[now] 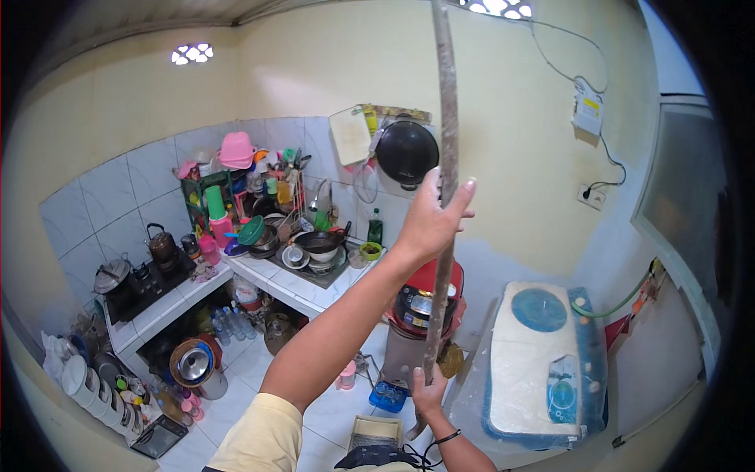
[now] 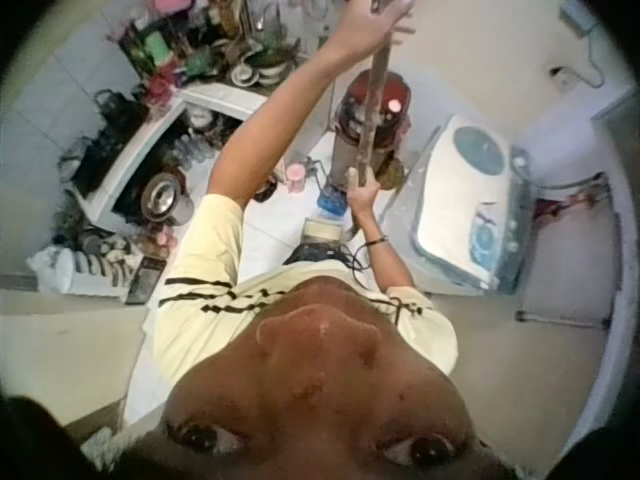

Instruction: The person paints a wall in a laundry/kitchen area using a paint roller attached to an extension pole, dipping the roller into a paint tray and applying paint to the wall in broad strokes.

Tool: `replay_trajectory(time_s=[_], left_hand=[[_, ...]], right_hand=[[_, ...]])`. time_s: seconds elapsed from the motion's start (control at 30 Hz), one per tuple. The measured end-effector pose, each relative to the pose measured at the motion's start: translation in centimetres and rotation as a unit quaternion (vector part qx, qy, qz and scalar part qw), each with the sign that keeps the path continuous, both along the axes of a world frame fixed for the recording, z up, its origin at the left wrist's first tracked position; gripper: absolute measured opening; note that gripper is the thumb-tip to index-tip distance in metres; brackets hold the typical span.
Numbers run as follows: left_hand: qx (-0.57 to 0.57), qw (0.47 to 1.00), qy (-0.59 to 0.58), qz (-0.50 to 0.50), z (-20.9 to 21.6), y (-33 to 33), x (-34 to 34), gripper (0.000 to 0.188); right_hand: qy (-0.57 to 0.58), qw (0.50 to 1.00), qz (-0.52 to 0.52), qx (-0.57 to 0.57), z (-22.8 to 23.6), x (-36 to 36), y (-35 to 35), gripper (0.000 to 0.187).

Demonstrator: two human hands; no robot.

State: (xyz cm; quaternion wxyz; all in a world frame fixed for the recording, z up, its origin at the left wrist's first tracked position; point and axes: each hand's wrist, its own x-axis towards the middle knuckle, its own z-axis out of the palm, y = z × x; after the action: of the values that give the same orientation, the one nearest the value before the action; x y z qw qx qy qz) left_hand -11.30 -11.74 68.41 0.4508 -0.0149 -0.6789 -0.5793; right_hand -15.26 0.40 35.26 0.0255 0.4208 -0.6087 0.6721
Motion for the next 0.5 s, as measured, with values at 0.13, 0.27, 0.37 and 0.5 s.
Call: replay_trajectory(time_s=[0.13,0.27,0.37,0.5], left_hand=[[0.074,0.992,0.097,0.014,-1.8,-2.1,1.9,0.033],[0.131,0.983,0.128,-0.033,-4.1,-4.7,5.1,0.029],[0.142,0.978,0.151,-0.002,-5.9,-5.6,7.0,0.025],[0.146,0.973,0.173,0.041,-7.3,-6.4,9.1,0.023]], right_hand=[[0.002,0.998,0.052,0.035,-1.3,2.2,-0.3,0.022],[-0.018,0.988,0.129,0.083,-2.2,3.7,-0.3,0.022],[-0.008,0.981,0.148,0.128,-2.8,4.6,-0.8,0.025],[0.024,0.978,0.145,0.147,-3.4,5.5,-1.7,0.03]])
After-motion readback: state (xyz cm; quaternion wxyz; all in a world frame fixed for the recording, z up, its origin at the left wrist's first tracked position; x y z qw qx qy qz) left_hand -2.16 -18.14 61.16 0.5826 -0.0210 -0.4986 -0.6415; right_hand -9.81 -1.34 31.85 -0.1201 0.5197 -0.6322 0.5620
